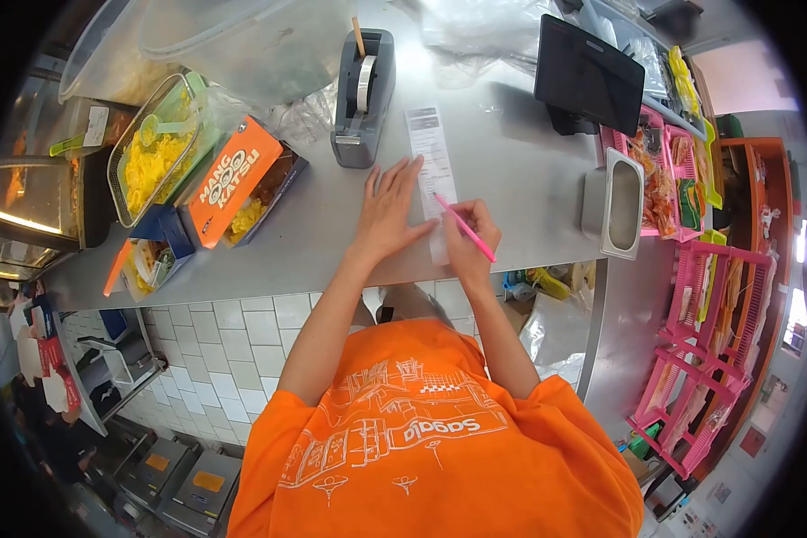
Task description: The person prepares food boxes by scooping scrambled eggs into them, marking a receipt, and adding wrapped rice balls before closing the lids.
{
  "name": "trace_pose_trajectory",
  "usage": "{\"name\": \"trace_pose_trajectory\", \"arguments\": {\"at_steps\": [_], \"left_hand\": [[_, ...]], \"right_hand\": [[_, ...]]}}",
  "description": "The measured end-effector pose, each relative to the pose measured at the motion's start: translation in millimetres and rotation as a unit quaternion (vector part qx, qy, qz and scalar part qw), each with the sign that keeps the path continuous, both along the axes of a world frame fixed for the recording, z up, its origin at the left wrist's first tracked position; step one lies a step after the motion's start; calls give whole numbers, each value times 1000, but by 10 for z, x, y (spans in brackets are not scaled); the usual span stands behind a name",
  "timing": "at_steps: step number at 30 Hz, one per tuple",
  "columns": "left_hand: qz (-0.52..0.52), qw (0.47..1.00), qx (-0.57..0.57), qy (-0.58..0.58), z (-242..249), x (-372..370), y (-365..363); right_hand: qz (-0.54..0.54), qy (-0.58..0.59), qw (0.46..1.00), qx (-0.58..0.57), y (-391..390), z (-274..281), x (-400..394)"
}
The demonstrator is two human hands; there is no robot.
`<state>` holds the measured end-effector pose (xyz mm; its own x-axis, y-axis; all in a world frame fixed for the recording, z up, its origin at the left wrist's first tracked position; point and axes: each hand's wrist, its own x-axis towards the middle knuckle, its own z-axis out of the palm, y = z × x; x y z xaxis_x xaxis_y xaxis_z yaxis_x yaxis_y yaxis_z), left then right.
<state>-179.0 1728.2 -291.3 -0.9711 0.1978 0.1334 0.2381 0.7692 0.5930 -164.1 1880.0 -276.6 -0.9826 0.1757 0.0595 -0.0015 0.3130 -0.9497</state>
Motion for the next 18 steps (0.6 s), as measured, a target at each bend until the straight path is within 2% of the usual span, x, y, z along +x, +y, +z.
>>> {"name": "trace_pose_trajectory", "arguments": {"at_steps": [5, 8, 10, 13, 16, 18], "left_hand": [[-3, 1000, -1, 4, -6, -1, 4], [0, 1000, -12, 1, 7, -16, -14], [-4, 1000, -13, -5, 14, 2, -8], [-7, 1000, -7, 13, -16, -3, -11], [-5, 1000, -12, -4, 0, 5, -13], [-5, 1000, -7, 3, -15, 14, -19]], "right_hand": [[-21, 31, 999, -19, -93, -7, -87], [36, 32, 998, 44, -64, 9, -69], [-38, 19, 999, 0, -23, -9, -81], [16, 35, 999, 19, -91, 60, -36], [-43, 7, 999, 21, -17, 12, -21], [-17, 9, 1000, 21, -43, 26, 26]]}}
